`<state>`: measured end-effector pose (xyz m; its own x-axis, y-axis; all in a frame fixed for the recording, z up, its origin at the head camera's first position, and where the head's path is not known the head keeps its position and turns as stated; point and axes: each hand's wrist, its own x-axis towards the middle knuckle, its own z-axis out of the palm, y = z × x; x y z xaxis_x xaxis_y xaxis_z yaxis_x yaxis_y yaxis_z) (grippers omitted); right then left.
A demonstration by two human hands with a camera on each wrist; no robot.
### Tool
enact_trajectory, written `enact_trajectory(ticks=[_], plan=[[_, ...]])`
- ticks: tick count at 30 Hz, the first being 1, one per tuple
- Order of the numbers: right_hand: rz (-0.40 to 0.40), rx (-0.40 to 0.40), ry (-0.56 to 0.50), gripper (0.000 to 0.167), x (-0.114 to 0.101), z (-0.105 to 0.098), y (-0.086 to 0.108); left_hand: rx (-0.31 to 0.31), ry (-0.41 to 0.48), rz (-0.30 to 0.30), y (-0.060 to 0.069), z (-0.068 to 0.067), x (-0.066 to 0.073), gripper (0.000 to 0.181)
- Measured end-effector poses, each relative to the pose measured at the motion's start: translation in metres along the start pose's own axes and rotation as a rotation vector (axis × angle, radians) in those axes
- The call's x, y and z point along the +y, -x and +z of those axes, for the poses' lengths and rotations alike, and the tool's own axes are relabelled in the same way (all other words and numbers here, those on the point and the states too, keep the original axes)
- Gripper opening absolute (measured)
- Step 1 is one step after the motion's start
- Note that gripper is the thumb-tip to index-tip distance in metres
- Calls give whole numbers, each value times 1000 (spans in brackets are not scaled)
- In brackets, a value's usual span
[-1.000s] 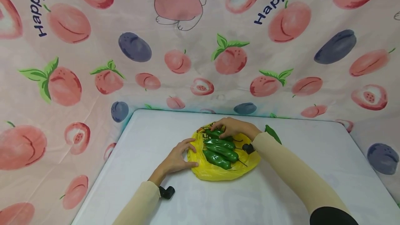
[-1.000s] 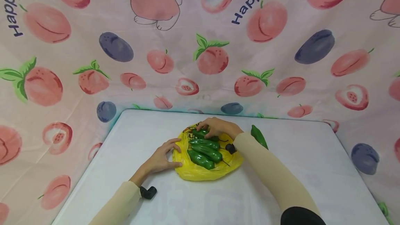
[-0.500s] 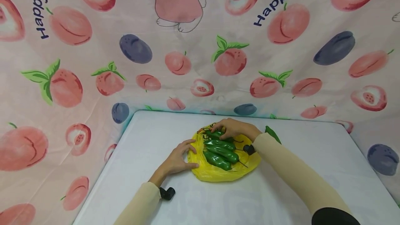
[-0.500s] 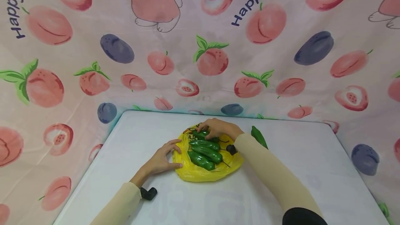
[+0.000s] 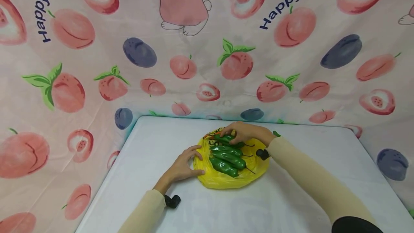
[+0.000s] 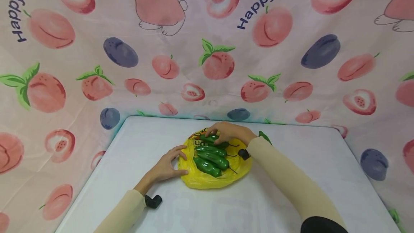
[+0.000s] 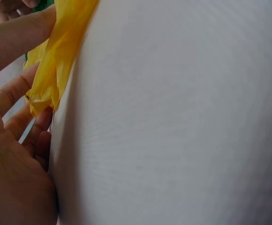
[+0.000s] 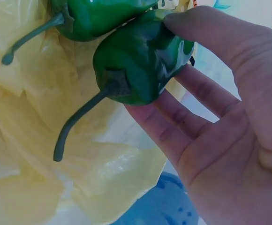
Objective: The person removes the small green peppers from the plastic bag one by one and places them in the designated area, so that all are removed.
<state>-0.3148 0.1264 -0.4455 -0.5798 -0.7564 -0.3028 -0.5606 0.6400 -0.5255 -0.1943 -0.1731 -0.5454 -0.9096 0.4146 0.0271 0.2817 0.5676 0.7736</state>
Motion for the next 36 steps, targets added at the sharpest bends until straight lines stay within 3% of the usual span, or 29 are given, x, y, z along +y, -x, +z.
enact_trajectory(ticks=[7,12,28,36], plan=[[-33,13,-82,43,-3,-7,12,0,3,1,0,0,0,38],[-87,101,-164,43,-8,-12,19,-1,5,3,0,-1,2,38],[-152,378,-336,49,-5,-9,33,0,3,-10,1,-2,7,38],[-134,437,-409,50,-6,-3,36,6,-2,-21,1,0,4,39]])
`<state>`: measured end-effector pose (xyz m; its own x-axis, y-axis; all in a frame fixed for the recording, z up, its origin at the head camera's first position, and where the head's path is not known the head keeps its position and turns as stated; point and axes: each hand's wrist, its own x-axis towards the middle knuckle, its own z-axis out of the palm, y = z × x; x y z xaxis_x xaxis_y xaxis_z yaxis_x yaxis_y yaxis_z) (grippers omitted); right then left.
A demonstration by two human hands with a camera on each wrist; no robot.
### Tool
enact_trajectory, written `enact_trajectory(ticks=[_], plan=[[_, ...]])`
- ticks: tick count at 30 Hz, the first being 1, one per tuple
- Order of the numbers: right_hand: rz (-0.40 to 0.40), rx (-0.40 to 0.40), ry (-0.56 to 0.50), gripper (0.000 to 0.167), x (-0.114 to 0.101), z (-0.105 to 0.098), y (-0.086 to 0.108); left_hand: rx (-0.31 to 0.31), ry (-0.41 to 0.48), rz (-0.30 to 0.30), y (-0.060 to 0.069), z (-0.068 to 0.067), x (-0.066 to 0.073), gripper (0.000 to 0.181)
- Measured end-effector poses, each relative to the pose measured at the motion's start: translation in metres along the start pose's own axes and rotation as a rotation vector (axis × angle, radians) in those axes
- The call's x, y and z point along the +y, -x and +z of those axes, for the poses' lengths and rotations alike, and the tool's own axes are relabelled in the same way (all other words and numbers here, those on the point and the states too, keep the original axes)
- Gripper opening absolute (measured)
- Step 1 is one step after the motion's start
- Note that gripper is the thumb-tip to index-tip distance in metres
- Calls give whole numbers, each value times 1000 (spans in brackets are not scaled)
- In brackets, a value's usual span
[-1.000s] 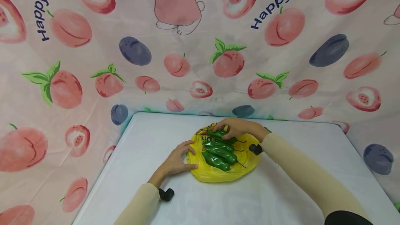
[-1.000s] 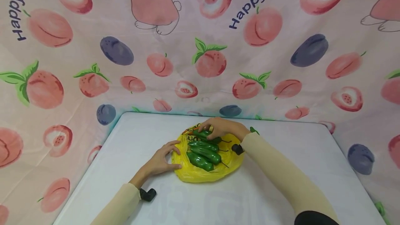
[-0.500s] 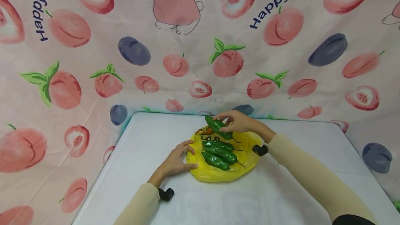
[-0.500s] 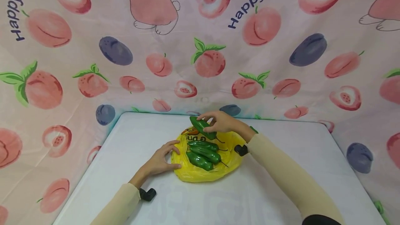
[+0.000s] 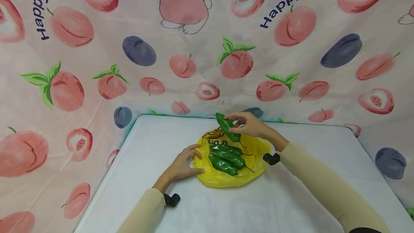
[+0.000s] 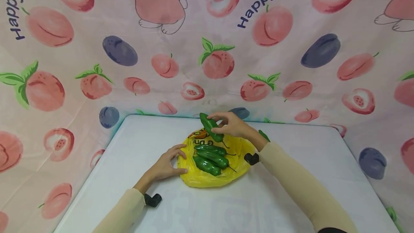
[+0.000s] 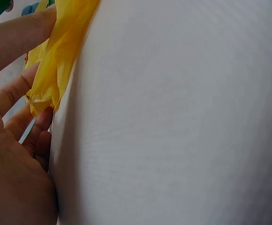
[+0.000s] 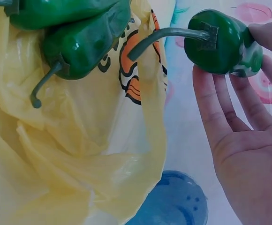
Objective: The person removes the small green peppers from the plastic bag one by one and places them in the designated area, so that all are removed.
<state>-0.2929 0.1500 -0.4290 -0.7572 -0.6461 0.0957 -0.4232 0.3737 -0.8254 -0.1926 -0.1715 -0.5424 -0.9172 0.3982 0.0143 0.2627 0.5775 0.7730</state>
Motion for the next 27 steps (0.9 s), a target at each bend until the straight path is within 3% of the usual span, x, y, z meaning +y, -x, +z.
enact_trajectory(ticks=[14,27], plan=[[7,33,6,50,14,-5,12,-5,7,-2,-1,1,1,39],[70,56,42,51,20,-25,41,-7,9,11,-1,0,-3,40]])
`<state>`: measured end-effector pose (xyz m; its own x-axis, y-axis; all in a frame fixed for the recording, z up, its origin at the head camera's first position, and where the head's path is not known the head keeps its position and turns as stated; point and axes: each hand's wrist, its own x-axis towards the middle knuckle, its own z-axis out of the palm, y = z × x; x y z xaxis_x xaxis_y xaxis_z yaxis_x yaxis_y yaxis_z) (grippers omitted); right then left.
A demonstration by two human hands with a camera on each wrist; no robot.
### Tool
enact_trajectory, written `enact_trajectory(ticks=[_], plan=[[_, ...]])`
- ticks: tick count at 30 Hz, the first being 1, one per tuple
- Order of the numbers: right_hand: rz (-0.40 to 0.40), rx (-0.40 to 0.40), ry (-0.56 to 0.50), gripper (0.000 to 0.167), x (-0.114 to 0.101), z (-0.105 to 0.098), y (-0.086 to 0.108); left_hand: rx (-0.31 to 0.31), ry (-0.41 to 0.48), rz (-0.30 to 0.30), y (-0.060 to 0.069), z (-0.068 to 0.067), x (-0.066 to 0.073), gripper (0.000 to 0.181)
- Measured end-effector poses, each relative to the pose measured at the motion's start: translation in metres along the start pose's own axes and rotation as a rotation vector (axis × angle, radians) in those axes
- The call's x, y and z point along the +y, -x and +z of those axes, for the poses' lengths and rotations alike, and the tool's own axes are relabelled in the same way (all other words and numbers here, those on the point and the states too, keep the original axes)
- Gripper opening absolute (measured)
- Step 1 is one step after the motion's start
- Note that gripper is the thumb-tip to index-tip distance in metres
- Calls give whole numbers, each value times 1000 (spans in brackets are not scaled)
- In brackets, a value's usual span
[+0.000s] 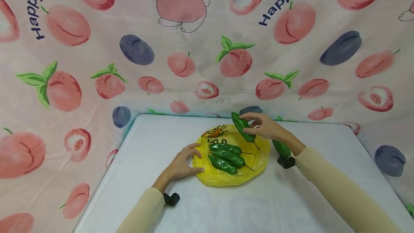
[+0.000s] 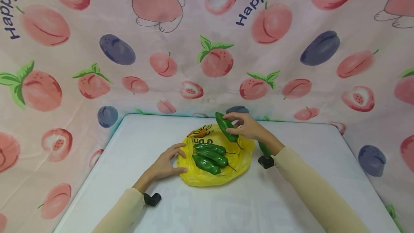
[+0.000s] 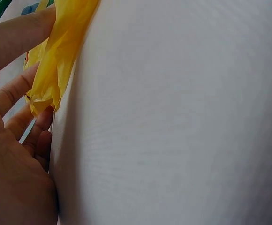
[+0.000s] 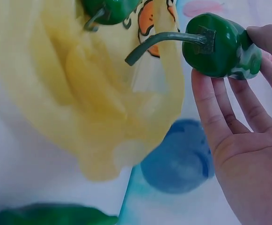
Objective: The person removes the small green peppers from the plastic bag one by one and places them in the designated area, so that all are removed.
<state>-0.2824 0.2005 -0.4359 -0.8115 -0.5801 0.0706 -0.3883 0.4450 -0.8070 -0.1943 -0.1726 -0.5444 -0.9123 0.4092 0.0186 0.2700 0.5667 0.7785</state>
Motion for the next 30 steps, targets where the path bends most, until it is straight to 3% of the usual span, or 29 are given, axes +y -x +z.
enact_trajectory(ticks=[10,25,30], plan=[[43,42,22,53,13,-19,28,-1,2,15,-1,-1,-2,40],[152,129,108,53,34,-38,74,2,-20,-32,-1,2,-4,39],[183,161,120,54,40,-46,89,4,-11,-24,-1,2,-3,39]])
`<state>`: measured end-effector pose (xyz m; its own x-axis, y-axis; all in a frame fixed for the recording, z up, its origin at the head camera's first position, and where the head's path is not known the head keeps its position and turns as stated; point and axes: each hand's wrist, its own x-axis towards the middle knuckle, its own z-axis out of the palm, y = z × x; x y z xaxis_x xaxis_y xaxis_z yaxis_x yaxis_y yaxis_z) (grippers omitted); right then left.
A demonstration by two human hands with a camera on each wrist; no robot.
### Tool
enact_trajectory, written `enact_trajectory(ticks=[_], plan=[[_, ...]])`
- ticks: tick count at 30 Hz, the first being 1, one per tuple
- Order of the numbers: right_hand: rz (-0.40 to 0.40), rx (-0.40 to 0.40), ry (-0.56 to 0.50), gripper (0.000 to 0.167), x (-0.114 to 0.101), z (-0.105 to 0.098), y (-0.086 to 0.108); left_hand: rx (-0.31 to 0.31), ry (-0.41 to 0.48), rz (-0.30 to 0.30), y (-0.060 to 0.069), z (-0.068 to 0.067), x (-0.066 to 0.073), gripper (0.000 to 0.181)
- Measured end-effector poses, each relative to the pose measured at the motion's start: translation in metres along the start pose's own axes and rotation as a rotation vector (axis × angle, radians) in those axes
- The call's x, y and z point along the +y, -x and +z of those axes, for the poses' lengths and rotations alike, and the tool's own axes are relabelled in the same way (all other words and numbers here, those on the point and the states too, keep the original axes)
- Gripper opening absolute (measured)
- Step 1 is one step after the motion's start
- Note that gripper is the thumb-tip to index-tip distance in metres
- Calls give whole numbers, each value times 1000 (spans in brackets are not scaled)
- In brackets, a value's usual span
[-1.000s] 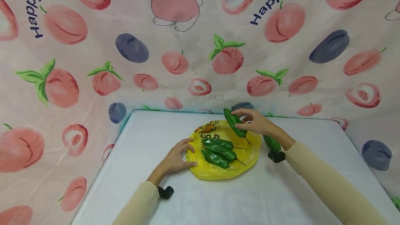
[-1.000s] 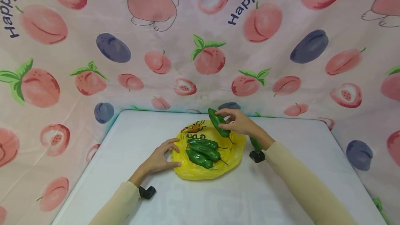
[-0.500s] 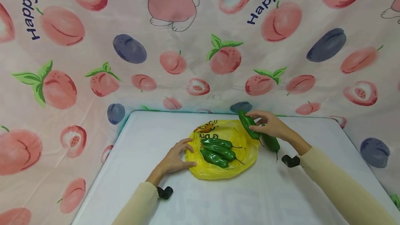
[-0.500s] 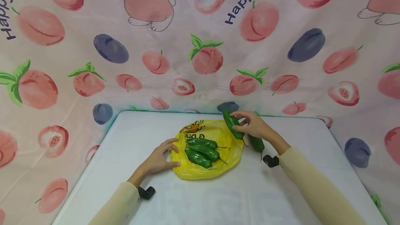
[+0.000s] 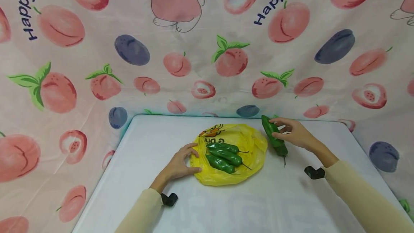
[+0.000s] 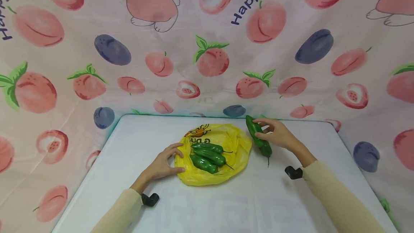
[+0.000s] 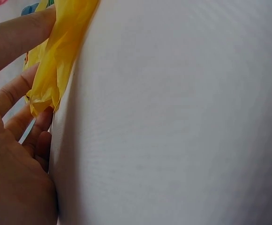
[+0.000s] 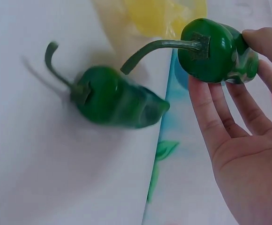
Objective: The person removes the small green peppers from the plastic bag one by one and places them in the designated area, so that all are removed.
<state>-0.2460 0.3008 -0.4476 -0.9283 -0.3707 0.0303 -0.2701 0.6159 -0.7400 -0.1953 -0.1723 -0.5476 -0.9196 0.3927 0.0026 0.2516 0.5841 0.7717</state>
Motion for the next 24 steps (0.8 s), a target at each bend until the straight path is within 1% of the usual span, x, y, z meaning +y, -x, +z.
enact_trajectory(ticks=[9,17,24], plan=[[60,37,10,56,13,-14,17,-3,0,12,1,-2,0,40],[77,60,1,58,31,-19,29,-2,6,20,3,-2,2,41],[119,88,11,59,44,-24,36,-2,2,9,2,-2,4,40]])
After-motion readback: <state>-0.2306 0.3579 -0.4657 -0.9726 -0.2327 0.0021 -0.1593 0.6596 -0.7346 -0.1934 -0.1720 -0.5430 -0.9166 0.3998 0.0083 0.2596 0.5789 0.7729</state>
